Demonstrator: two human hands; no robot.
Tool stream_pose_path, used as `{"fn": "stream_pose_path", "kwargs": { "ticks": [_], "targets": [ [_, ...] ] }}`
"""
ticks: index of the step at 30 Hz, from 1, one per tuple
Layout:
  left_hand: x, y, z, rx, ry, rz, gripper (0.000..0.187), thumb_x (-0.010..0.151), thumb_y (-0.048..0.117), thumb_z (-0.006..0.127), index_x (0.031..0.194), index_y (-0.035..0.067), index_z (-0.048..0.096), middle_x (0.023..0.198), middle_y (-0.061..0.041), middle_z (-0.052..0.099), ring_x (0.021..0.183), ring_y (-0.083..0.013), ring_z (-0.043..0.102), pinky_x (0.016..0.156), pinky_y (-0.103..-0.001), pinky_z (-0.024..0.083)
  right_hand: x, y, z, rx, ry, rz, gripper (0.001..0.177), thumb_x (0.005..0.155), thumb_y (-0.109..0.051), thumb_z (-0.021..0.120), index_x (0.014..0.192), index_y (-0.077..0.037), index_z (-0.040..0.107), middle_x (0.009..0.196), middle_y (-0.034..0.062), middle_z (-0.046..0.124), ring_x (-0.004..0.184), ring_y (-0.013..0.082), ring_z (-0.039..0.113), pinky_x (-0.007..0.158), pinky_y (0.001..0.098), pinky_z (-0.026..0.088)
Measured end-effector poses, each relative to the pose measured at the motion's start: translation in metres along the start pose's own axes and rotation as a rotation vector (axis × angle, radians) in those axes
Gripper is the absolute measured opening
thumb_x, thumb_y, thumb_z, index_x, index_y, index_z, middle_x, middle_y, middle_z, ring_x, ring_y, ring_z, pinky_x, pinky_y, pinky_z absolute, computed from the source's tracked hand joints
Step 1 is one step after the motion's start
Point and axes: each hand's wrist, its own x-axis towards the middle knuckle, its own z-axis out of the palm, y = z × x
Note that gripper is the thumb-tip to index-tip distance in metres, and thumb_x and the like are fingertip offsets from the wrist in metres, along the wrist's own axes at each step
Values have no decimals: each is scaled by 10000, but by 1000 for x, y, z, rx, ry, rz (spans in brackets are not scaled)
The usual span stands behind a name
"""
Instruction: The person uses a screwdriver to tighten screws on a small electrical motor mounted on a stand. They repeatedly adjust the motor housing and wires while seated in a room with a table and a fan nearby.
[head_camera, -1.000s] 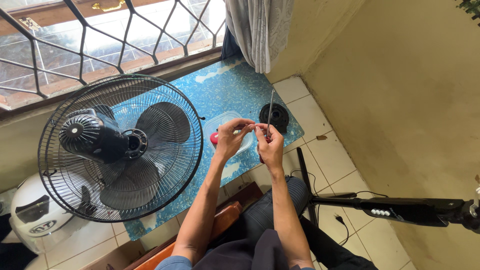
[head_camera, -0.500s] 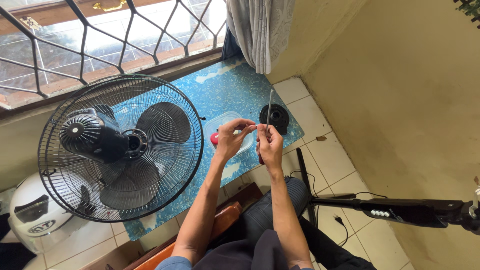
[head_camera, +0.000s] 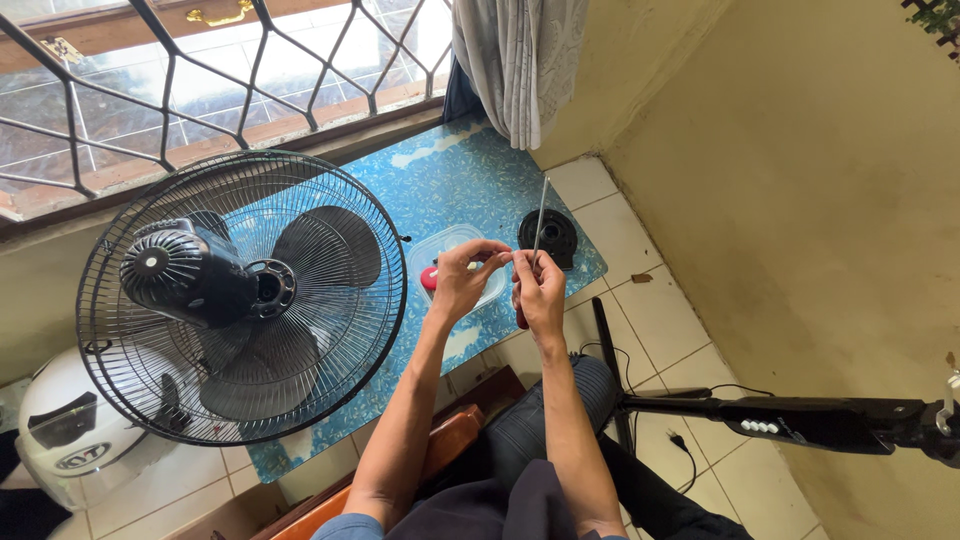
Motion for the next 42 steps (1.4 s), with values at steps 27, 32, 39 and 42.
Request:
{"fn": "stream_pose_path", "kwargs": {
  "ticks": [27,32,39,42],
  "targets": [
    [-31,42,92,44,-94,99,138,899,63,788,1026,11,768,930,-79,781,856,-131,733,804,-279,576,-50,-41,-90,-45,169,-9,299,998,-300,704,881,-32,644,662,-21,550,430,20,411,374,221,272],
    [-52,82,152,67,-241,191,141,879,47,791,1013,4,772,945,-84,779,855,-126,731,793,-274,571,-96,-70,-151,-84,299,-136,234,981,-246,715,928,-20,690,649,-60,599,453,7,442,396,216,308],
    [-89,125,242,-250,-477,-28,120,950,33,744,1059,-10,772,963,-84,779,869,-130,697,778,-257,551,-181,-118,-222,-144,507,-271,152,977,-149,729,1042,-13,720,581,-70,529,454,0,408,416,205,273],
    [-104,142,277,-320,-542,-4,109,950,11,743,1052,-15,767,968,-83,767,877,-136,697,798,-268,562,-209,-131,-240,-71,643,-305,169,970,-155,716,1061,-13,721,555,-61,532,397,8,393,374,218,269]
  ]
}}
